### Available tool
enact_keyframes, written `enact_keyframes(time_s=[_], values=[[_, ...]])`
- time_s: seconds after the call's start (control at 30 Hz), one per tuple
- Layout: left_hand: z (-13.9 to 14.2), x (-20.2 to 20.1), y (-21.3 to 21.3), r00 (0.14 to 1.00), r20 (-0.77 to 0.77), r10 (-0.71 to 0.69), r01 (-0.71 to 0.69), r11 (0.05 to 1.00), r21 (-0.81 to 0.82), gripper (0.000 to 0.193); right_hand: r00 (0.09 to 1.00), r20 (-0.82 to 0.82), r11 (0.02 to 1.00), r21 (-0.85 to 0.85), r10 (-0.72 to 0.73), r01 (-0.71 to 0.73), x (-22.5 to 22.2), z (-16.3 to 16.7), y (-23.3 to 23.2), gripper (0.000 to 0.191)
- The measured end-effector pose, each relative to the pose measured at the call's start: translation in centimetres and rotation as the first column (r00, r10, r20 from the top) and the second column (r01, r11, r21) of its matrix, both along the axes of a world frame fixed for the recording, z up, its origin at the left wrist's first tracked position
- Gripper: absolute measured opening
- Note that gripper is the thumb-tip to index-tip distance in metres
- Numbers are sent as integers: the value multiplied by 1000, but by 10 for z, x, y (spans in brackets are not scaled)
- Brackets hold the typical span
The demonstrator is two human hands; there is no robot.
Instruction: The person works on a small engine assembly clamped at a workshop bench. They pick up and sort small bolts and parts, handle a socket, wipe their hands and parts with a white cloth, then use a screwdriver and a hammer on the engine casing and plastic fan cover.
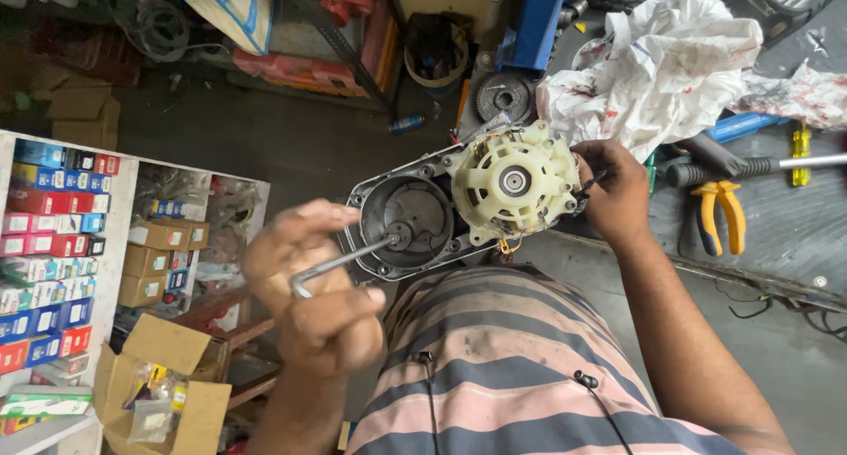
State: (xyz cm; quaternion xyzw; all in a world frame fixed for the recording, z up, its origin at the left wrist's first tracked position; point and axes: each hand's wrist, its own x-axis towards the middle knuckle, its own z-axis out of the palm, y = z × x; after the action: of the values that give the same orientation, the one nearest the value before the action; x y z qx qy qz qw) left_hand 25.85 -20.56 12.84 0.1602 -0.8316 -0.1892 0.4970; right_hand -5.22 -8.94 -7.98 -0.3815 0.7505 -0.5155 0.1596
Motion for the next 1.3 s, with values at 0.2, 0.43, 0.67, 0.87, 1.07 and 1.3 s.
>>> enact_keyframes(time_s=[0.2, 0.43, 0.67, 0.87, 1.07, 1.3], values=[[-17, -22, -11, 805, -544, -239, 389, 904, 178, 27, 992, -92, 974, -197, 91, -108, 9, 18, 2, 27], [1, -10, -15, 810, -472, -349, 543, 750, 377, 35, 973, -228, 743, -648, 21, -168, 37, 55, -14, 67], [-12, -19, -2, 755, -630, -180, 492, 791, 363, 31, 821, -511, 616, -740, -253, -271, 53, 84, -18, 67], [37, 7, -15, 937, -222, -270, 322, 419, 849, 41, 721, -693, 823, -393, 29, -410, 56, 103, -1, 73], [86, 4, -12, 804, 592, -61, -22, 991, 132, 58, 709, -704, 856, -338, 46, -391, 60, 113, -2, 68], [102, 6, -18, 715, 689, -117, 204, 978, -45, 53, 771, -635, 855, -369, 54, -364, 68, 124, 0, 76]])
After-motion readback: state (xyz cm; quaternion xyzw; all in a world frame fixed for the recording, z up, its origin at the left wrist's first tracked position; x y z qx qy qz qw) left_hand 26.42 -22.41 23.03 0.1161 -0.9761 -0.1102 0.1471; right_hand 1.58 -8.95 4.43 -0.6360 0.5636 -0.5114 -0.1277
